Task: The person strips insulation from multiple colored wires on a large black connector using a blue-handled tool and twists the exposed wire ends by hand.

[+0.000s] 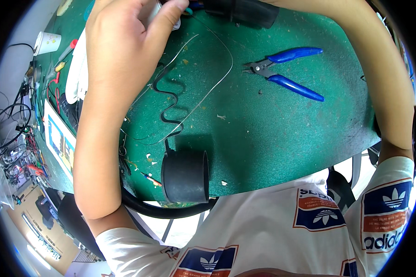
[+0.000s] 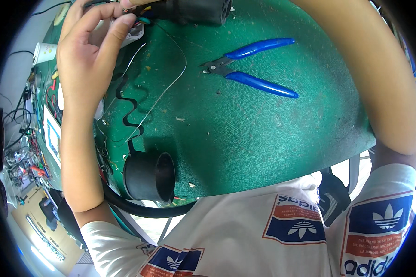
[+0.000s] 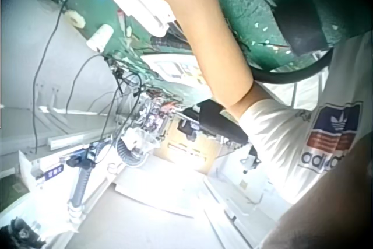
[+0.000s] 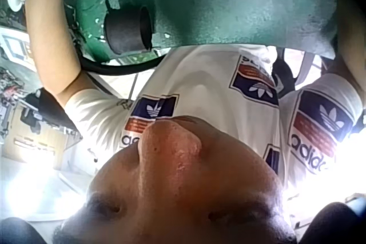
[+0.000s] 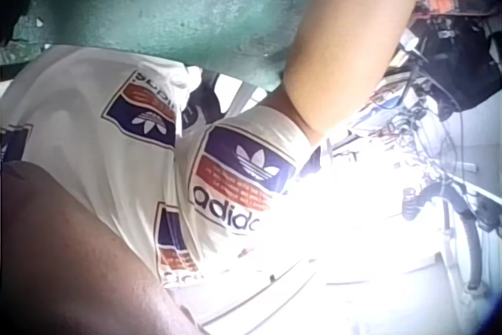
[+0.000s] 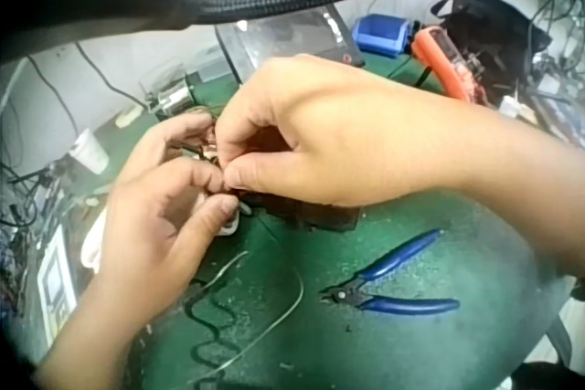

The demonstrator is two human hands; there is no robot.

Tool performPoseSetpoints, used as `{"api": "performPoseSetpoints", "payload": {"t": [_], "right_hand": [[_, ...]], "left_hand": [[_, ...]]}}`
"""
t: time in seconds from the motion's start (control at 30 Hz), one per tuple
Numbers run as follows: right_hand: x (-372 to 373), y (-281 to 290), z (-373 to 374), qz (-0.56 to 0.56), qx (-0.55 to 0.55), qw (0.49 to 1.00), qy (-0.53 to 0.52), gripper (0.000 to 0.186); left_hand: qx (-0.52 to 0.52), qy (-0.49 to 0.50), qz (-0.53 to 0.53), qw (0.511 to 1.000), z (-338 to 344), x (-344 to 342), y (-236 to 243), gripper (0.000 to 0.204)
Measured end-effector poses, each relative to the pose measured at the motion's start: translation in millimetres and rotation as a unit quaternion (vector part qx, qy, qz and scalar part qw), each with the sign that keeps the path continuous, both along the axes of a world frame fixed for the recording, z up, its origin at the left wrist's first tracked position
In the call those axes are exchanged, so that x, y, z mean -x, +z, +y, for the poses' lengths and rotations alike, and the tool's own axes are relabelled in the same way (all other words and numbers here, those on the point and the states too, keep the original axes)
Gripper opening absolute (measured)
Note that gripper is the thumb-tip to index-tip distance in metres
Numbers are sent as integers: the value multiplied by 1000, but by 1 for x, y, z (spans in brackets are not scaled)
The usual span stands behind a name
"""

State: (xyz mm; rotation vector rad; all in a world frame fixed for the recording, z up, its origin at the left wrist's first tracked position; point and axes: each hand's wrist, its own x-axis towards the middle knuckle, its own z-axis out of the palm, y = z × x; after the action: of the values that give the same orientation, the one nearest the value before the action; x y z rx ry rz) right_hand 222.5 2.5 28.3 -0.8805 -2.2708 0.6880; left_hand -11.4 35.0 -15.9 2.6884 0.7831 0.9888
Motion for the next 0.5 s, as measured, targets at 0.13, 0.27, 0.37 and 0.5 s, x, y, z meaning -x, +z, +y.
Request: {"api": "performPoseSetpoints", "payload": {"t": [0.13, 0.27, 0.37, 0.5], "right_hand": [[0, 8, 1, 2, 71, 997, -3, 17], [3, 3, 1, -10, 31, 999, -13, 17], [3, -3, 2, -20, -14, 1000, -16, 17], [0, -9, 8, 12, -85, 996, 27, 16]], "left_hand": [[-48, 4, -30, 998, -12, -8, 4, 20], [80, 23, -14, 996, -18, -9, 14, 18], [-11, 25, 24, 999, -14, -11, 14, 14], [90, -10, -57, 994, -10, -10, 10, 8]]}}
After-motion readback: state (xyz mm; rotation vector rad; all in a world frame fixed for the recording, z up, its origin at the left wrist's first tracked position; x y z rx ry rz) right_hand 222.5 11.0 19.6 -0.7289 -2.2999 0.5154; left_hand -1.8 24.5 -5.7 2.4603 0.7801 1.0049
